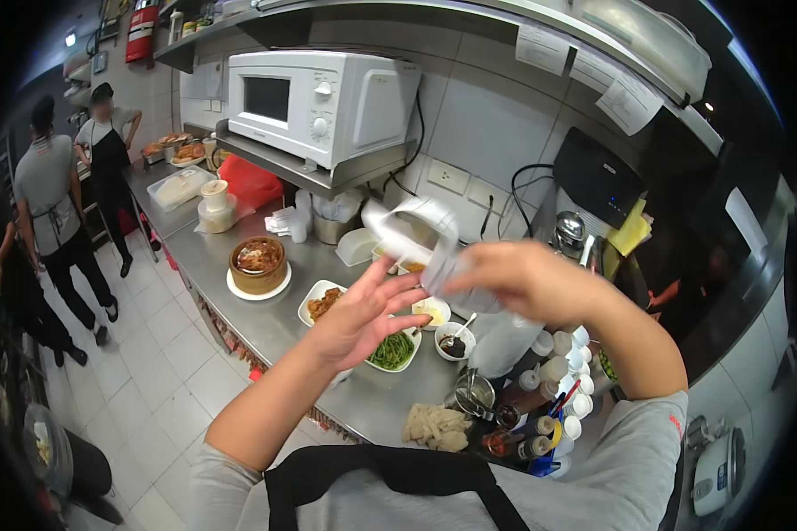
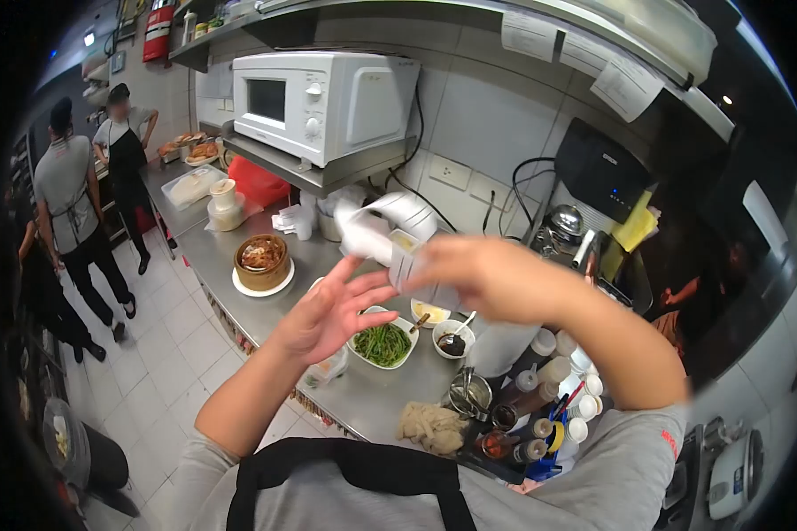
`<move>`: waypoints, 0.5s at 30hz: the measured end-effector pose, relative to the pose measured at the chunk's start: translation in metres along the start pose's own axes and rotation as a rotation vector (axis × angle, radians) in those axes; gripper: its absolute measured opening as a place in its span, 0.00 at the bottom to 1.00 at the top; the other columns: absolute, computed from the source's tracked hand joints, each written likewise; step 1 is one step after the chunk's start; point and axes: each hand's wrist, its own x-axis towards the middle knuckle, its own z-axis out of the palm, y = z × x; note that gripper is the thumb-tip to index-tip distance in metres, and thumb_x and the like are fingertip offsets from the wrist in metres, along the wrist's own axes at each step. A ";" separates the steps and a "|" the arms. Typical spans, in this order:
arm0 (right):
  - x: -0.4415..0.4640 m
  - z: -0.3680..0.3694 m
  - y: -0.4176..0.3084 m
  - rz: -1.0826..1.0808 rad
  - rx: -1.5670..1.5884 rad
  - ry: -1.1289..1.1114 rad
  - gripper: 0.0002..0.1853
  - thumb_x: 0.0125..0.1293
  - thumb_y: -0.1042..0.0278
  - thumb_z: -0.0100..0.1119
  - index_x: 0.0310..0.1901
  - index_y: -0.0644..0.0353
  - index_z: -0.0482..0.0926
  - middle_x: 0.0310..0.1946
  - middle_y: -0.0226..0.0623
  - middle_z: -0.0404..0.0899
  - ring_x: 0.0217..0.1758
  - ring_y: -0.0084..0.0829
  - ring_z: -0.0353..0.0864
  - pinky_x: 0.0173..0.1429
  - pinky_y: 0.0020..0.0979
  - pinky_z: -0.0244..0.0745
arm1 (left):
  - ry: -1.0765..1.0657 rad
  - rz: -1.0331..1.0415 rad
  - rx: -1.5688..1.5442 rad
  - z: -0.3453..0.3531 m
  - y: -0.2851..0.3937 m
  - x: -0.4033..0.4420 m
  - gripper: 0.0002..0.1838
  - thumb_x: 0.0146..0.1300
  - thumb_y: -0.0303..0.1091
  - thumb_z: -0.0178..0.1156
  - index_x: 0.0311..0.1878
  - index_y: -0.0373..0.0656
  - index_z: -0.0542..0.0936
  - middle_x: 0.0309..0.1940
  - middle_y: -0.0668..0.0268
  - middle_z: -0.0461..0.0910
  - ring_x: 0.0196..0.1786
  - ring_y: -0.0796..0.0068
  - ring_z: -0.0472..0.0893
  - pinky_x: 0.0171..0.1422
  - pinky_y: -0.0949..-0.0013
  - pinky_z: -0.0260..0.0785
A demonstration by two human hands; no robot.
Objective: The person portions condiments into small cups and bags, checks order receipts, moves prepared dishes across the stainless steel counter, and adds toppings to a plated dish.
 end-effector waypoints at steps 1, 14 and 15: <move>0.003 0.012 -0.004 -0.136 -0.166 -0.044 0.22 0.46 0.83 0.53 0.46 0.58 0.79 0.47 0.35 0.76 0.45 0.39 0.77 0.48 0.34 0.75 | 0.041 -0.014 -0.049 0.001 0.000 0.000 0.44 0.59 0.56 0.59 0.69 0.42 0.51 0.62 0.48 0.64 0.63 0.54 0.67 0.66 0.55 0.62; 0.098 -0.075 0.052 -0.177 -0.515 0.436 0.15 0.52 0.85 0.53 0.40 0.59 0.81 0.39 0.36 0.78 0.41 0.35 0.78 0.47 0.29 0.73 | 0.728 0.452 0.063 -0.059 0.035 -0.037 0.16 0.69 0.28 0.43 0.59 0.37 0.64 0.56 0.57 0.71 0.58 0.65 0.73 0.65 0.61 0.63; 0.114 -0.093 0.068 -0.159 -0.232 0.696 0.19 0.49 0.87 0.49 0.41 0.59 0.81 0.39 0.39 0.79 0.43 0.36 0.79 0.49 0.29 0.74 | 0.755 0.462 0.114 -0.061 0.041 -0.046 0.16 0.70 0.28 0.42 0.59 0.36 0.63 0.56 0.57 0.71 0.59 0.65 0.72 0.65 0.61 0.63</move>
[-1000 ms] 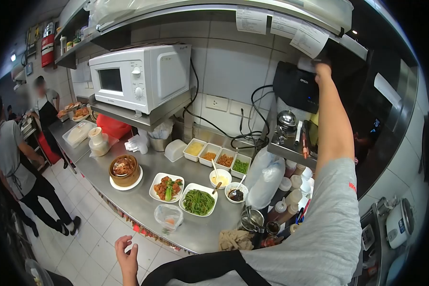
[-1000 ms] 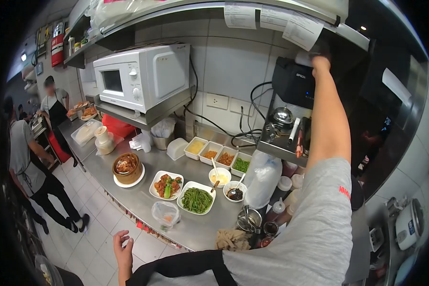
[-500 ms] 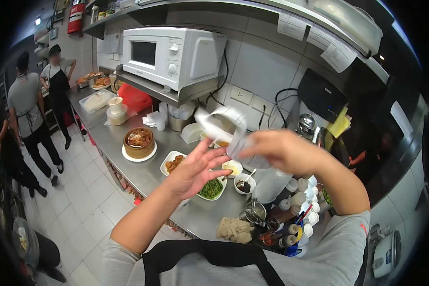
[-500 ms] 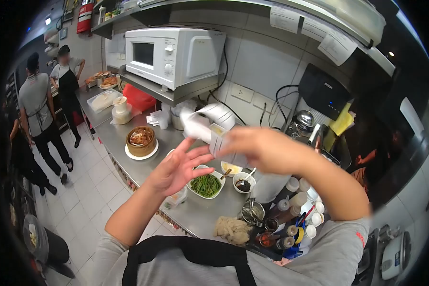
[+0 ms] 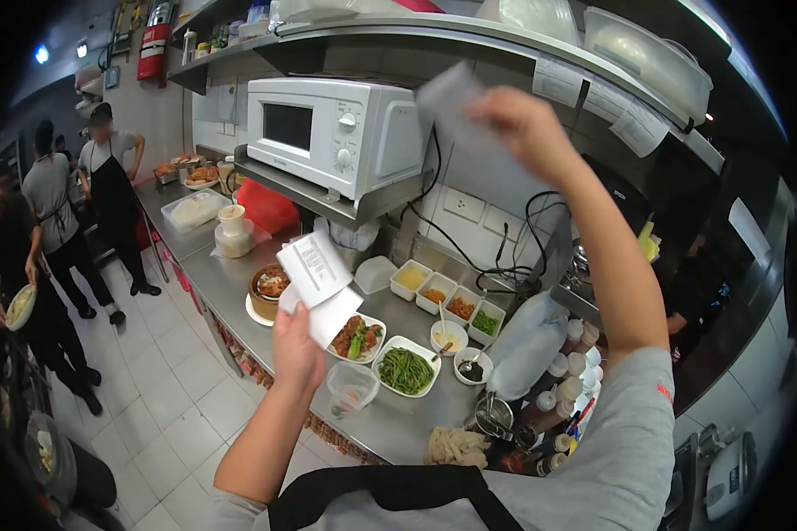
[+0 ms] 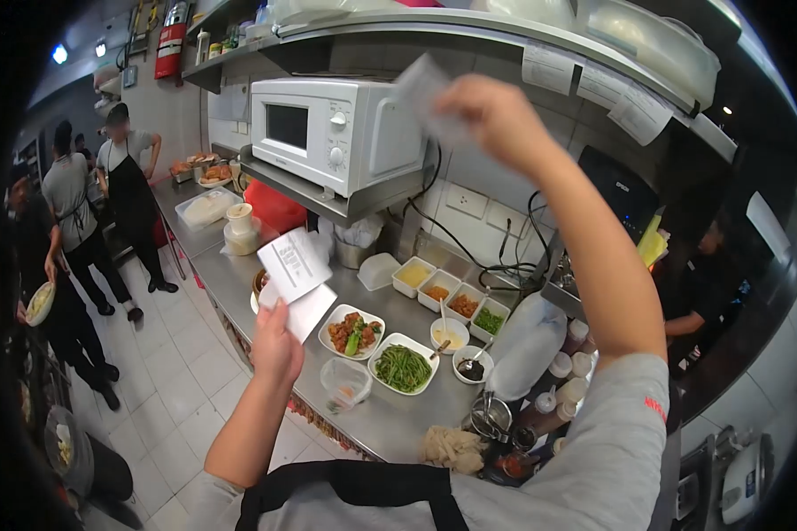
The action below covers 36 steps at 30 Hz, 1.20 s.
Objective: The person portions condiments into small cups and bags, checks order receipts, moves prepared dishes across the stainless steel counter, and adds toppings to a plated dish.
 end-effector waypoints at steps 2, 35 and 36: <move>0.032 -0.008 0.047 0.143 -0.197 0.252 0.21 0.52 0.86 0.45 0.45 0.55 0.81 0.45 0.37 0.79 0.45 0.35 0.79 0.52 0.29 0.72 | 0.024 0.022 0.064 -0.022 0.012 -0.005 0.17 0.70 0.29 0.42 0.59 0.36 0.64 0.55 0.57 0.72 0.58 0.65 0.73 0.64 0.62 0.63; -0.182 0.298 -0.346 0.699 2.154 -0.615 0.26 0.71 0.51 0.44 0.65 0.58 0.61 0.54 0.36 0.72 0.55 0.28 0.71 0.57 0.32 0.66 | -0.025 0.931 1.889 -0.130 0.134 -0.149 0.18 0.34 0.24 0.60 0.35 0.46 0.78 0.30 0.67 0.71 0.31 0.65 0.72 0.31 0.65 0.66; -0.174 0.290 -0.357 0.893 2.235 -0.471 0.25 0.72 0.48 0.39 0.61 0.57 0.64 0.49 0.34 0.73 0.53 0.28 0.72 0.56 0.34 0.67 | -0.054 0.960 1.908 -0.129 0.127 -0.161 0.18 0.34 0.26 0.61 0.36 0.45 0.78 0.30 0.67 0.71 0.31 0.65 0.72 0.30 0.65 0.66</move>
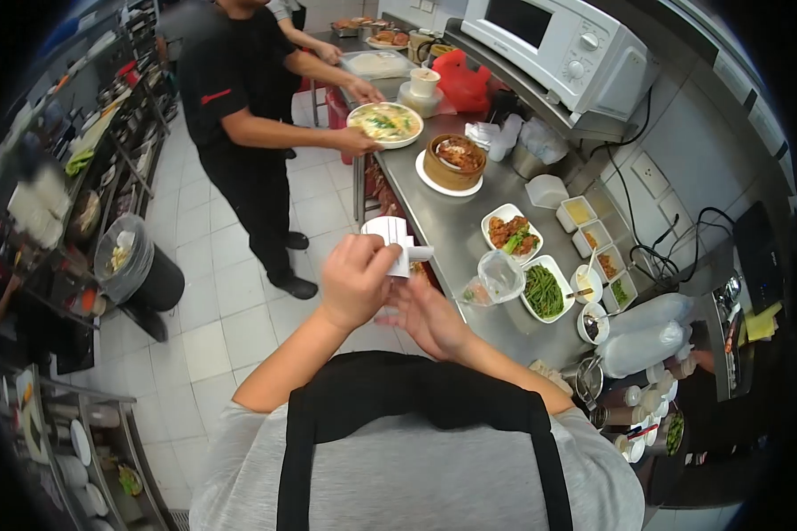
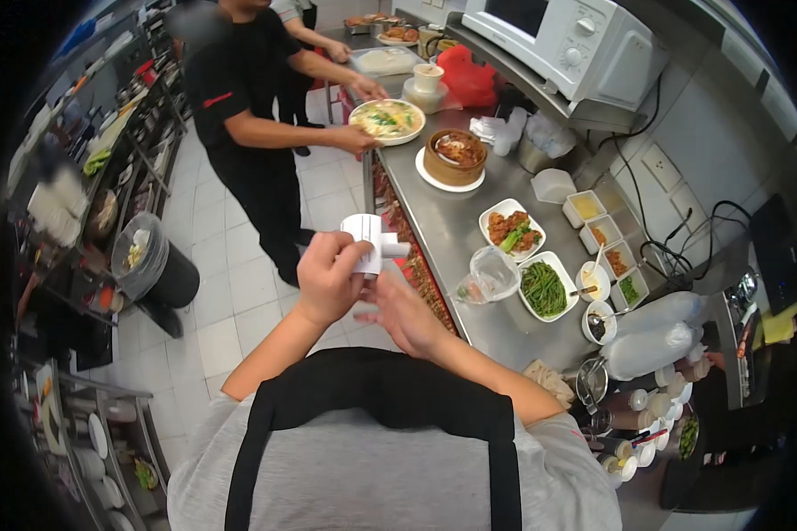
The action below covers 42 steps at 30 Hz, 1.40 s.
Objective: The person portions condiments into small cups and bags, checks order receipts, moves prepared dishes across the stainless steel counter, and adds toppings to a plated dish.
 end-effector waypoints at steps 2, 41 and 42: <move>-0.001 -0.002 0.004 -0.083 0.187 0.009 0.18 0.73 0.59 0.39 0.59 0.56 0.65 0.51 0.31 0.72 0.54 0.22 0.70 0.54 0.31 0.66 | -0.055 -0.006 -0.023 -0.007 0.022 -0.018 0.18 0.36 0.26 0.62 0.37 0.45 0.78 0.33 0.67 0.73 0.34 0.65 0.74 0.36 0.64 0.67; -0.135 0.052 -0.005 -0.285 -0.904 -0.150 0.11 0.52 0.81 0.59 0.39 0.63 0.80 0.39 0.37 0.76 0.43 0.31 0.78 0.47 0.26 0.71 | -0.055 -1.320 -0.901 -0.095 -0.012 -0.058 0.17 0.62 0.23 0.53 0.55 0.42 0.70 0.43 0.61 0.79 0.44 0.71 0.80 0.44 0.68 0.74; -0.132 0.056 0.000 -0.241 -0.815 -0.151 0.12 0.52 0.82 0.59 0.40 0.62 0.80 0.40 0.37 0.76 0.44 0.30 0.78 0.48 0.26 0.71 | 0.034 -1.254 -0.902 -0.103 -0.010 -0.060 0.20 0.61 0.21 0.53 0.57 0.42 0.68 0.44 0.60 0.79 0.44 0.71 0.79 0.45 0.68 0.74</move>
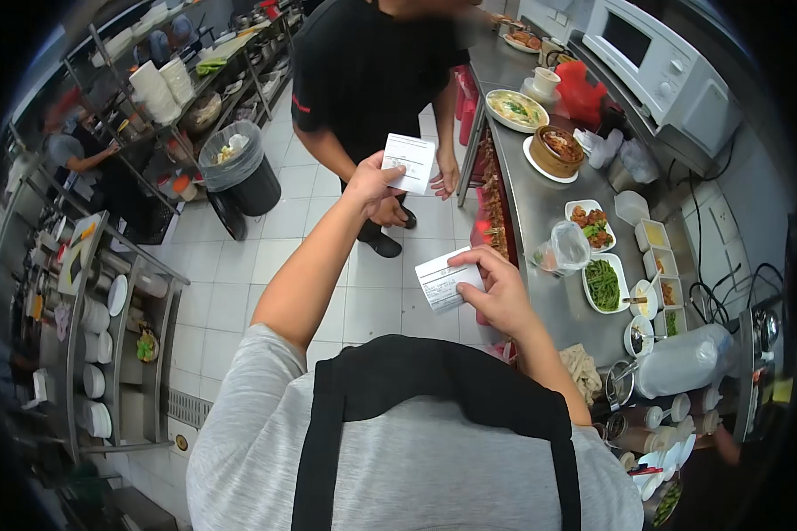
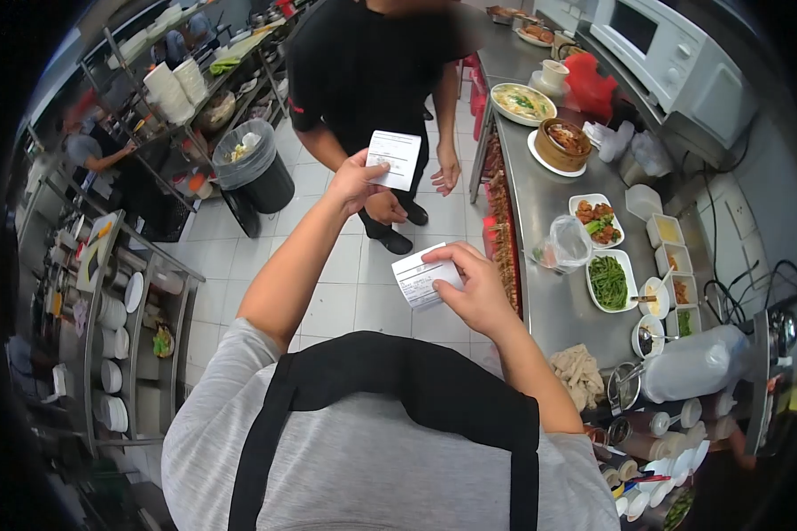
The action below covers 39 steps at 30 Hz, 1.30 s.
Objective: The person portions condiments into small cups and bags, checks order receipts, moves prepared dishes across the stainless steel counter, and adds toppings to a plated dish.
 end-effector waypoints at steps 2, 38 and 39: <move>0.011 0.008 0.008 -0.006 -0.101 -0.084 0.14 0.52 0.84 0.56 0.42 0.63 0.79 0.42 0.36 0.74 0.46 0.29 0.77 0.50 0.25 0.71 | 0.067 0.183 -0.067 -0.009 0.013 -0.024 0.27 0.58 0.16 0.52 0.62 0.42 0.62 0.45 0.57 0.78 0.45 0.71 0.79 0.47 0.68 0.74; 0.459 0.783 -0.051 0.251 0.937 -0.620 0.29 0.66 0.62 0.54 0.65 0.59 0.55 0.50 0.38 0.75 0.53 0.27 0.72 0.58 0.28 0.62 | 0.679 0.401 -0.052 -0.712 0.215 -0.233 0.19 0.70 0.41 0.48 0.54 0.34 0.74 0.48 0.65 0.78 0.51 0.76 0.76 0.58 0.70 0.65; 0.487 0.794 -0.041 0.337 0.976 -0.841 0.25 0.67 0.57 0.52 0.62 0.58 0.62 0.50 0.33 0.76 0.53 0.27 0.73 0.54 0.29 0.67 | 0.665 0.371 -0.019 -0.729 0.224 -0.221 0.19 0.70 0.40 0.48 0.54 0.34 0.74 0.48 0.65 0.78 0.51 0.76 0.75 0.58 0.70 0.65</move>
